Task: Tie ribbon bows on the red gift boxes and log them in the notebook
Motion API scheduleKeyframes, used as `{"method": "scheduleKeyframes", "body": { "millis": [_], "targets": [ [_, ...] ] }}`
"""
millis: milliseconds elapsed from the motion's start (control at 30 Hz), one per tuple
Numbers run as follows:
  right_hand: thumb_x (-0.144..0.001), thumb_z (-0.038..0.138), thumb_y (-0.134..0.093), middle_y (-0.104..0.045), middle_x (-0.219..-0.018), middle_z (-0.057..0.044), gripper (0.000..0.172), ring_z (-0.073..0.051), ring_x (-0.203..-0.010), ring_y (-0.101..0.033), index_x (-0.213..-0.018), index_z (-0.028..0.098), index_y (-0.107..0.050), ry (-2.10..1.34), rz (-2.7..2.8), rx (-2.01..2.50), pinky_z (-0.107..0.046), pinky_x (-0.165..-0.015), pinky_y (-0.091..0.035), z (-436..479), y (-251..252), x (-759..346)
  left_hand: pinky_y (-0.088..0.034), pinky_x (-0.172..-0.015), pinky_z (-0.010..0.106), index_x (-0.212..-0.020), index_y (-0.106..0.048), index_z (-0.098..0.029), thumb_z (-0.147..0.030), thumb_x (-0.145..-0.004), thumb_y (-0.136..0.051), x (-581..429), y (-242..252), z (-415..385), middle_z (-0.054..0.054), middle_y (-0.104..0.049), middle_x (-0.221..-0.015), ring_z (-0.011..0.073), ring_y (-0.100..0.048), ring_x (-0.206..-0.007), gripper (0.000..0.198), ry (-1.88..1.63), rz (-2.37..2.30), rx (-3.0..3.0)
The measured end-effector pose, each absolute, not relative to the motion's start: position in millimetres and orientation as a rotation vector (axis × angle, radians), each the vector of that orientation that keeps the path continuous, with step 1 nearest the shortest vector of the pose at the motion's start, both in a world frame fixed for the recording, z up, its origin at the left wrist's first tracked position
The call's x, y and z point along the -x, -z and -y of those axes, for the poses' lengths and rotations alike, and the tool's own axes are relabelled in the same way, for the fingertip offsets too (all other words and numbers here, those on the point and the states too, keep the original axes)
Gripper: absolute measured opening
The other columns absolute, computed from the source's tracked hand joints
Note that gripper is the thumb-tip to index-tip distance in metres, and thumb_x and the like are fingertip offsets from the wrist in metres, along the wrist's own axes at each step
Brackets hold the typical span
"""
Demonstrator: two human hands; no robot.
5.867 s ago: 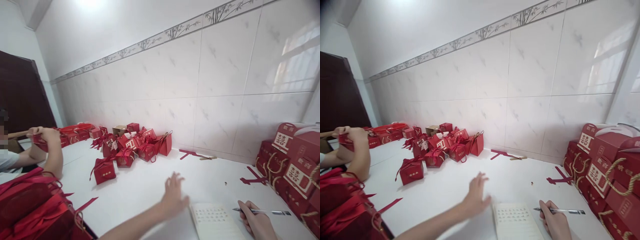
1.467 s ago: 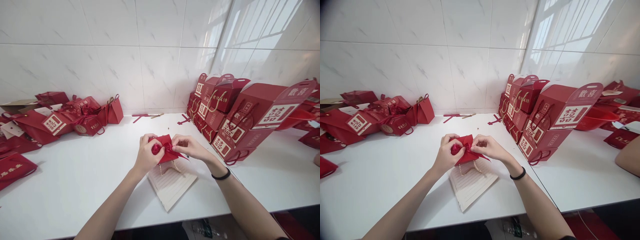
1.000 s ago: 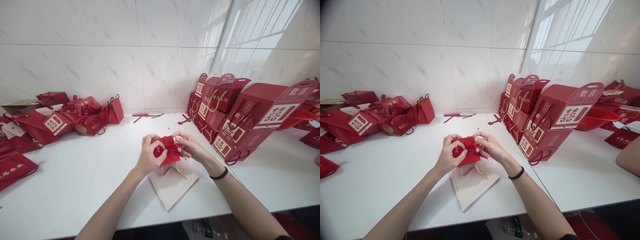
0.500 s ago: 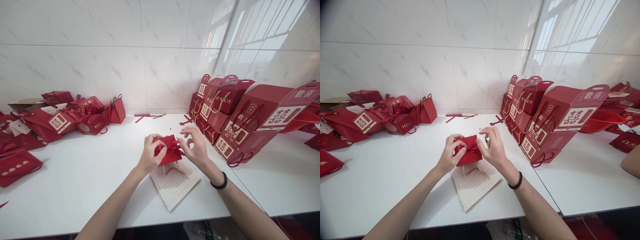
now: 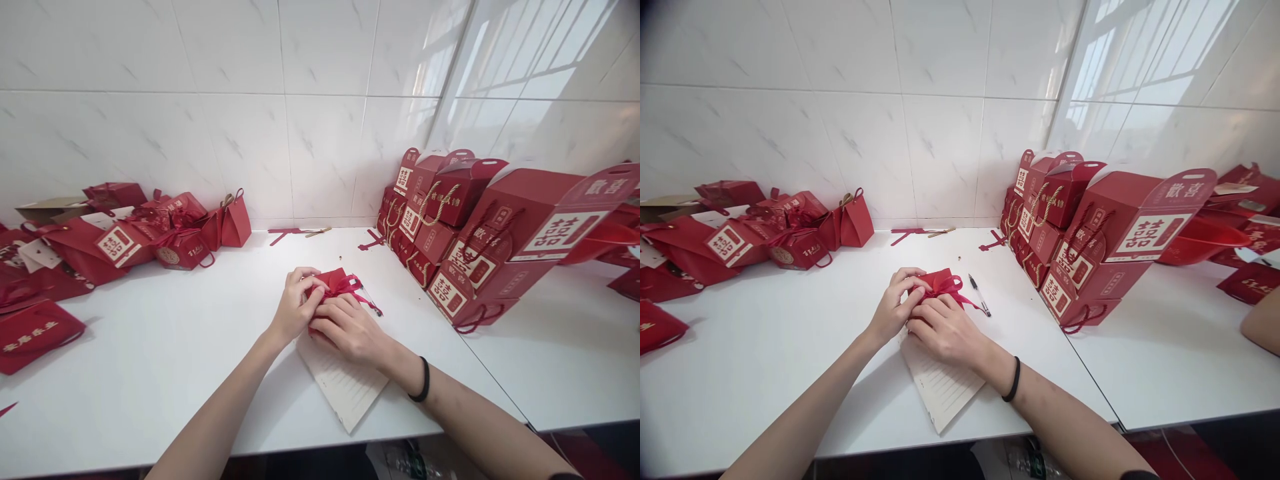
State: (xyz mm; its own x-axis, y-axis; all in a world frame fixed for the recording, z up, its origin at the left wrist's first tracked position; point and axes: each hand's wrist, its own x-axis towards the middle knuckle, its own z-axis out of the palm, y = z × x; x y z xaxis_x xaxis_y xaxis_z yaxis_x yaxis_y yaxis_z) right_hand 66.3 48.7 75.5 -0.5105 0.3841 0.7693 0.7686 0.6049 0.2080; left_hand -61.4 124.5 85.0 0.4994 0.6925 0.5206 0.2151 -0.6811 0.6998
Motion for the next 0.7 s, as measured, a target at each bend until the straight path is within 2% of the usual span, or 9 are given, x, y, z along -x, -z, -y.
{"method": "scheduleKeyframes", "body": {
  "millis": [233,467,700],
  "targets": [
    [-0.087,0.009,-0.05,-0.062,-0.071,-0.003,0.017,-0.014,-0.068,-0.05,-0.074,0.014,-0.059,0.729,2.035,0.775,-0.029,-0.061,-0.039,-48.3,-71.1,-65.0,-0.04,-0.094,0.038,-0.074,-0.061,-0.021,-0.021,-0.079,-0.051,60.6,-87.4,-119.4,0.006,-0.053,-0.106,0.0214,-0.047,-0.108,0.011,-1.113,-0.742,-2.196],
    [-0.086,0.009,-0.056,-0.064,-0.071,-0.001,0.012,-0.013,-0.069,-0.054,-0.075,0.015,-0.058,0.726,2.057,0.687,-0.03,-0.068,-0.045,-44.5,-71.9,-66.5,-0.037,-0.101,0.042,-0.072,-0.06,-0.022,-0.025,-0.072,-0.062,58.5,-84.0,-122.4,0.005,-0.051,-0.12,0.0235,-0.047,-0.116,0.004,-1.035,-0.741,-2.178],
    [-0.083,0.008,-0.06,-0.065,-0.074,-0.002,0.01,-0.013,-0.074,-0.056,-0.075,0.013,-0.058,0.665,2.09,0.605,-0.029,-0.069,-0.047,-43.0,-71.3,-65.2,-0.039,-0.1,0.039,-0.067,-0.061,-0.022,-0.022,-0.072,-0.061,58.1,-85.9,-118.9,0.004,-0.052,-0.117,0.0221,-0.049,-0.114,0.005,-1.041,-0.751,-2.181]
  ]
}}
